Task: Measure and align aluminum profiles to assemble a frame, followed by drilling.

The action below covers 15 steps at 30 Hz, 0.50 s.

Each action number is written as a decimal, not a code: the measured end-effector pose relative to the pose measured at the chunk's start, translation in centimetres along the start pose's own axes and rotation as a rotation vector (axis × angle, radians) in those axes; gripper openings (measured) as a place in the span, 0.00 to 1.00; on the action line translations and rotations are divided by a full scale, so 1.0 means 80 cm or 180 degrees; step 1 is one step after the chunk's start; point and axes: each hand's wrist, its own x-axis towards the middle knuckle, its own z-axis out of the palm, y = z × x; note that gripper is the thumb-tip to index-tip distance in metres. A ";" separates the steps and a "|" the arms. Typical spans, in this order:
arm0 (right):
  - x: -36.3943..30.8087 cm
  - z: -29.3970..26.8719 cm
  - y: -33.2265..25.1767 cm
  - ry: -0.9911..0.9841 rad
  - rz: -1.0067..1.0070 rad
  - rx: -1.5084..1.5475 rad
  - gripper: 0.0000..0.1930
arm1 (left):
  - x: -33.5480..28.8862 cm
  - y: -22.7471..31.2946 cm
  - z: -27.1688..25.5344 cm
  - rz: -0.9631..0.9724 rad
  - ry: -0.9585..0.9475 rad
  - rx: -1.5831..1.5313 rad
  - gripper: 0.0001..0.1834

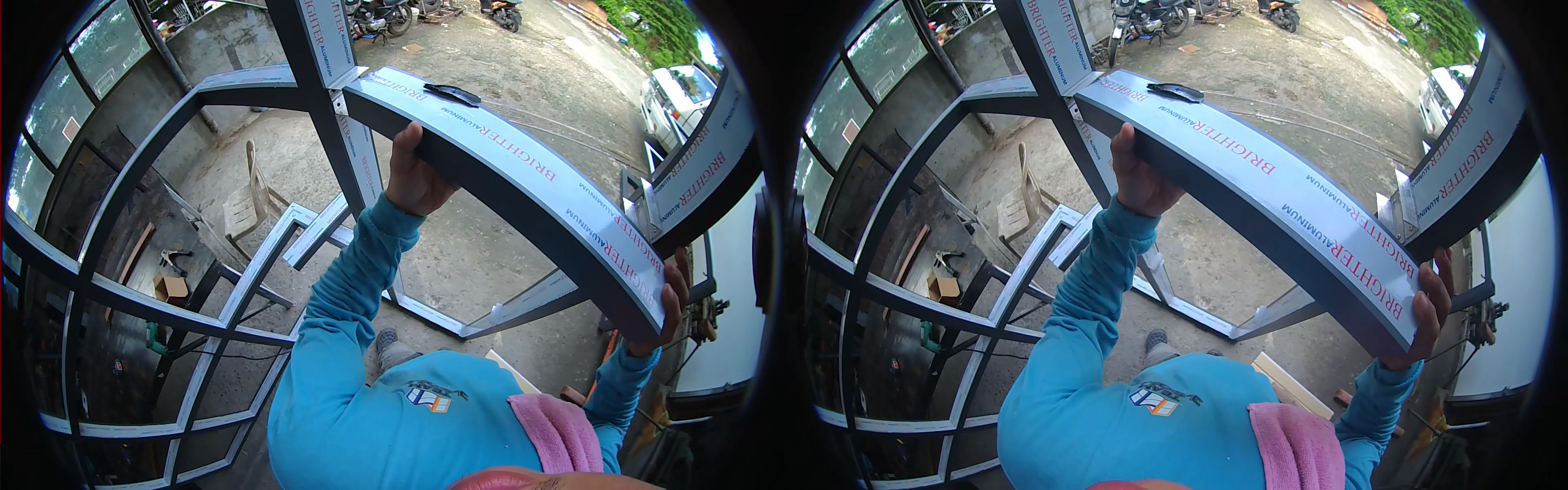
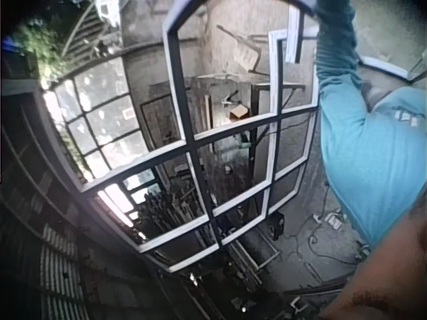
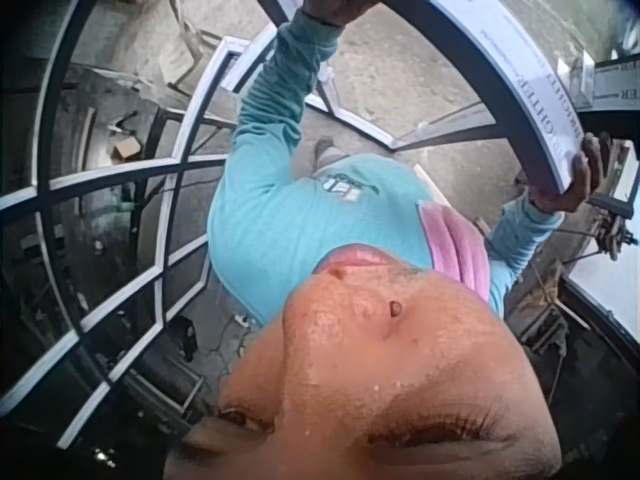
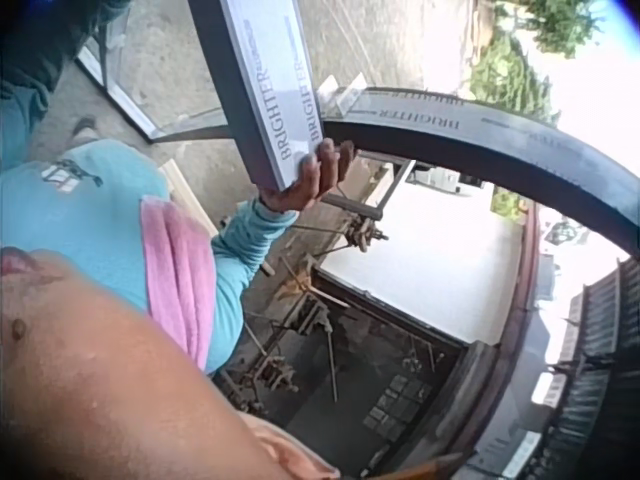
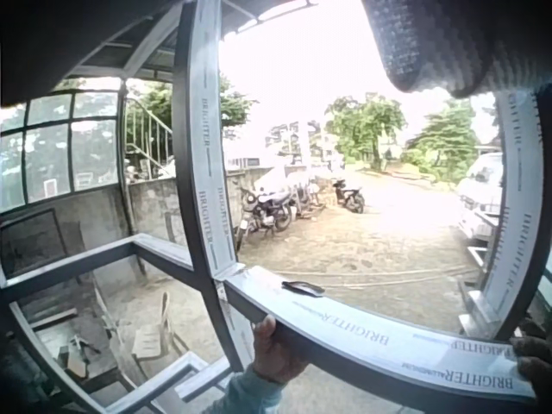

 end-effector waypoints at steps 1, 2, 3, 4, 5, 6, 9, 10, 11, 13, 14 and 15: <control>0.001 0.001 -0.001 0.0032 0.0015 0.0018 0.36 | 0.001 0.000 0.001 -0.0002 -0.0056 -0.0027 0.35; 0.002 0.001 -0.002 0.0063 0.0031 0.0026 0.36 | 0.003 0.000 0.002 -0.0009 -0.0118 -0.0061 0.35; 0.003 0.000 -0.002 0.0057 0.0032 0.0016 0.36 | 0.005 -0.001 0.005 -0.0013 -0.0121 -0.0072 0.35; 0.003 -0.001 -0.001 0.0037 0.0028 0.0008 0.36 | 0.007 -0.002 0.010 0.0030 -0.0018 -0.0001 0.33; 0.002 -0.002 0.000 0.0018 0.0024 0.0010 0.37 | 0.007 -0.003 0.013 0.0077 0.0091 0.0075 0.32; 0.001 -0.003 0.001 0.0011 0.0024 0.0010 0.37 | 0.006 -0.003 0.012 0.0079 0.0095 0.0070 0.32; -0.001 -0.004 0.003 -0.0012 0.0056 -0.0038 0.37 | 0.004 -0.002 0.013 0.0074 0.0137 0.0049 0.32; -0.001 -0.004 0.002 -0.0026 0.0031 -0.0078 0.36 | 0.004 -0.001 0.013 0.0067 0.0127 0.0034 0.32; 0.000 -0.004 0.003 -0.0041 0.0003 -0.0119 0.36 | 0.004 0.000 0.013 0.0063 0.0115 0.0018 0.32; 0.000 -0.003 0.002 -0.0051 0.0003 -0.0139 0.36 | 0.005 0.001 0.012 0.0063 0.0112 -0.0007 0.32; 0.001 -0.003 0.001 -0.0055 0.0003 -0.0157 0.36 | 0.005 0.002 0.012 0.0062 0.0106 -0.0026 0.32; 0.001 -0.004 0.001 -0.0061 -0.0008 -0.0151 0.36 | 0.006 0.003 0.011 0.0076 0.0107 -0.0027 0.32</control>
